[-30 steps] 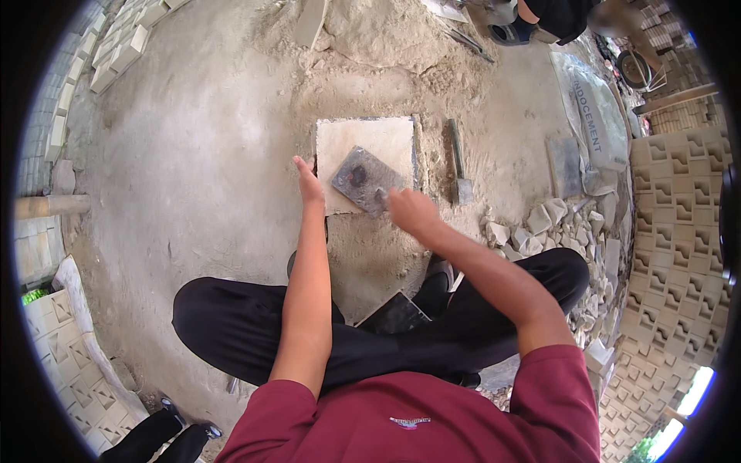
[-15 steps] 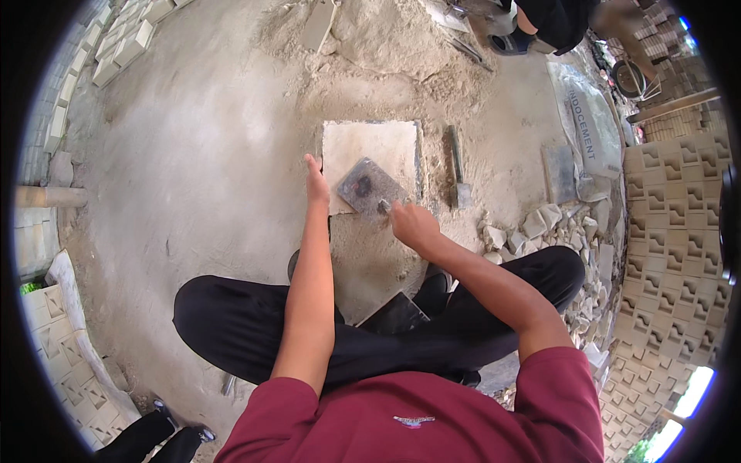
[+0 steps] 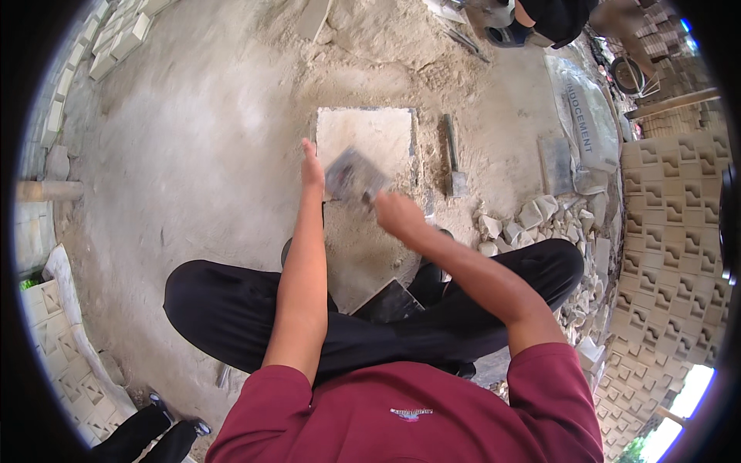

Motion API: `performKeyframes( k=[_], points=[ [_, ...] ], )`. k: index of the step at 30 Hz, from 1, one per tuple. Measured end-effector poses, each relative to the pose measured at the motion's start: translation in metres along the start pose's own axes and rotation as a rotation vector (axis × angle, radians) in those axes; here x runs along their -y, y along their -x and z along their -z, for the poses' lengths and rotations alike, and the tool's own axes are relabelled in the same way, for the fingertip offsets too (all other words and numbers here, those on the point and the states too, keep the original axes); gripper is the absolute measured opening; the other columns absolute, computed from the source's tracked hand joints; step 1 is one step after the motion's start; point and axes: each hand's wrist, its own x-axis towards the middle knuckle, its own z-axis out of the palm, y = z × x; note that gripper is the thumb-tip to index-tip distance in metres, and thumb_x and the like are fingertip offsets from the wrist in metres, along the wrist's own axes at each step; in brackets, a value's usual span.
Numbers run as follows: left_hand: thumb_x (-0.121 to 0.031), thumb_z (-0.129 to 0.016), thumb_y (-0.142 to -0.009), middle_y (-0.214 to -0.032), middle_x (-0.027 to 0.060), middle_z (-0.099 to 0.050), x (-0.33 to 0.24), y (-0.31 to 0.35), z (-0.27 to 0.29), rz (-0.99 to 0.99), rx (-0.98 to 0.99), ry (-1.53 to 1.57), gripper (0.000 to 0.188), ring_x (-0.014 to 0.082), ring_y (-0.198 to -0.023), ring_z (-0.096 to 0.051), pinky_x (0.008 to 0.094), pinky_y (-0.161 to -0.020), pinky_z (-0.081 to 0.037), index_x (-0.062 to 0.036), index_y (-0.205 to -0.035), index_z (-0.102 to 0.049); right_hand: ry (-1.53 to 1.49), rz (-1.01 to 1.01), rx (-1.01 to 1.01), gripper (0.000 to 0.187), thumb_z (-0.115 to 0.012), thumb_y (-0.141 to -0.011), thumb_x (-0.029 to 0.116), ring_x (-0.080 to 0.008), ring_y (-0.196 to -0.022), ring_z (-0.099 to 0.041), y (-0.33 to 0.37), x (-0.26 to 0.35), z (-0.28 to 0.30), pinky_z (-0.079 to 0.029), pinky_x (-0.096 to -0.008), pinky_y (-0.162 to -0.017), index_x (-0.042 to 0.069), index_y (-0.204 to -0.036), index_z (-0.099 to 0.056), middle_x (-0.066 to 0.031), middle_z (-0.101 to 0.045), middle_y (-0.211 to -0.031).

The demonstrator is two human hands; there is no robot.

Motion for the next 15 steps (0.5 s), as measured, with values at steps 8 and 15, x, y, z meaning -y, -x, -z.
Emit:
performKeyframes(
  k=[8, 15],
  points=[
    [-0.074, -0.017, -0.094, -0.140, 0.0166, -0.052, -0.023, 0.020, -0.021, 0.186, 0.269, 0.315, 0.097, 0.0264, -0.128, -0.050, 0.0355, -0.110, -0.033, 0.0052, -0.143, -0.041, 0.071, -0.178, -0.315, 0.019, -0.058, -0.084, 0.012, -0.0384, -0.079, -0.070, -0.072, -0.088, 0.074, -0.057, -0.0466, -0.068, -0.002, -0.087, -0.070, -0.0238, -0.069, -0.084],
    [-0.074, -0.016, -0.094, -0.145, 0.0158, -0.048, -0.021, 0.021, -0.013, 0.113, 0.354, 0.196, 0.096, 0.0271, -0.133, -0.045, 0.0366, -0.111, -0.033, 0.0037, -0.146, -0.036, 0.175, -0.001, -0.176, 0.024, -0.052, -0.091, 0.015, -0.0410, -0.080, -0.070, -0.051, -0.049, 0.014, -0.058, -0.0468, -0.069, -0.003, -0.088, -0.068, -0.0263, -0.068, -0.084]
  ],
)
